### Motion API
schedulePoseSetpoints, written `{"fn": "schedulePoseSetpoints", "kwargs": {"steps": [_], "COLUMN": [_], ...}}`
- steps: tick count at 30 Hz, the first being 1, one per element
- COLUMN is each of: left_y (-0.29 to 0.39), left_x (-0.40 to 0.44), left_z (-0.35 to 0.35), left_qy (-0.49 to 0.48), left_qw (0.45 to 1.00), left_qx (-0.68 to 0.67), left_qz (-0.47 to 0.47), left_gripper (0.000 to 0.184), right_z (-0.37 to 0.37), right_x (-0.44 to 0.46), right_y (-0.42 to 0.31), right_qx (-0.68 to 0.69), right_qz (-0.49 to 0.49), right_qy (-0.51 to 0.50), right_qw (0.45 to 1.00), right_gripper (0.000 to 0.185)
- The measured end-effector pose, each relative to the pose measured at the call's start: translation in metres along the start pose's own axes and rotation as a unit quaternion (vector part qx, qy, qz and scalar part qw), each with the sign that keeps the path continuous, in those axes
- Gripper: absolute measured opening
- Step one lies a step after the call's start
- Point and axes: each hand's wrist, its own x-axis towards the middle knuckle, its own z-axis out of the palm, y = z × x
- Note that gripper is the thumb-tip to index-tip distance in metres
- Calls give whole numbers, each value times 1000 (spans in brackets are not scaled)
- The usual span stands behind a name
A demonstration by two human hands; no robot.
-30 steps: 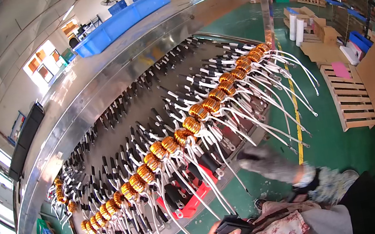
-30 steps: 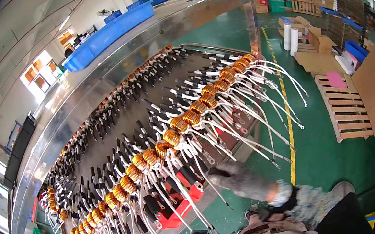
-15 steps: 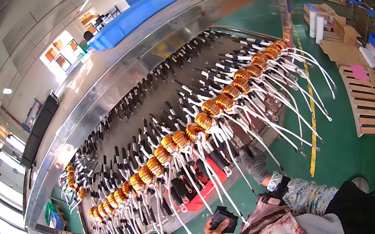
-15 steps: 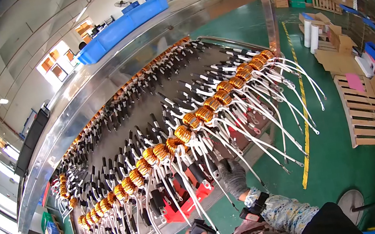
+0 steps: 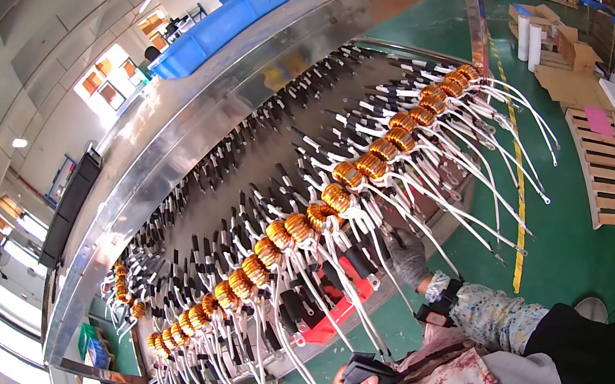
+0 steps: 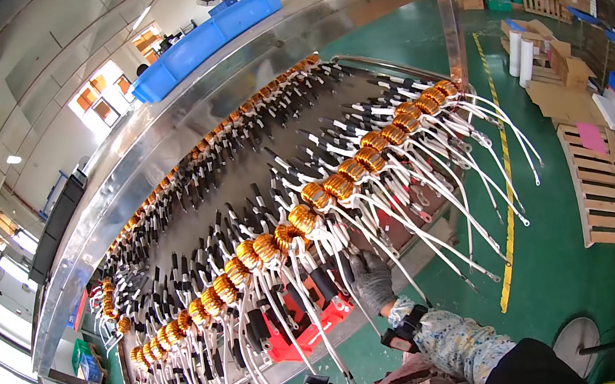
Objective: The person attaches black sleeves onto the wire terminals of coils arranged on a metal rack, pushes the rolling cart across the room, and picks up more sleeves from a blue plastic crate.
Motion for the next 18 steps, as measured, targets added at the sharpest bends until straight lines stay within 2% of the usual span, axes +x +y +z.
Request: {"fn": "schedulePoseSetpoints", "kwargs": {"steps": [3,5,6,8,9,11,13,15,17,18], "left_y": [12,12,13,17,21,24,22,20,14,11], "left_x": [-1,1,2,1,0,4,15,19,22,24], "left_z": [14,9,9,20,29,36,31,31,28,27], "left_qy": [-18,-43,-73,-46,-19,-1,-65,-78,-88,-90], "left_qw": [999,998,995,997,999,999,995,994,993,993], "left_qx": [29,49,68,55,43,47,62,64,71,70], "left_qz": [-16,-14,-14,-17,-20,-14,-42,-38,-25,-26], "left_gripper": [31,33,35,34,33,30,37,37,38,38], "right_z": [-5,-12,-11,-7,-5,16,18,10,-7,-13], "right_x": [2,0,3,13,0,27,34,32,16,16], "right_y": [-10,-9,6,48,-24,25,39,32,9,15], "right_qx": [-59,-53,-105,-192,-58,-204,-215,-226,-334,-336], "right_qz": [-56,-35,-114,-288,-37,-205,-226,-250,-159,-331], "right_qy": [-70,-97,-62,-26,-61,56,43,33,-27,7], "right_qw": [994,993,986,938,996,956,949,941,929,882], "right_gripper": [29,29,24,18,20,22,23,23,24,25]}}
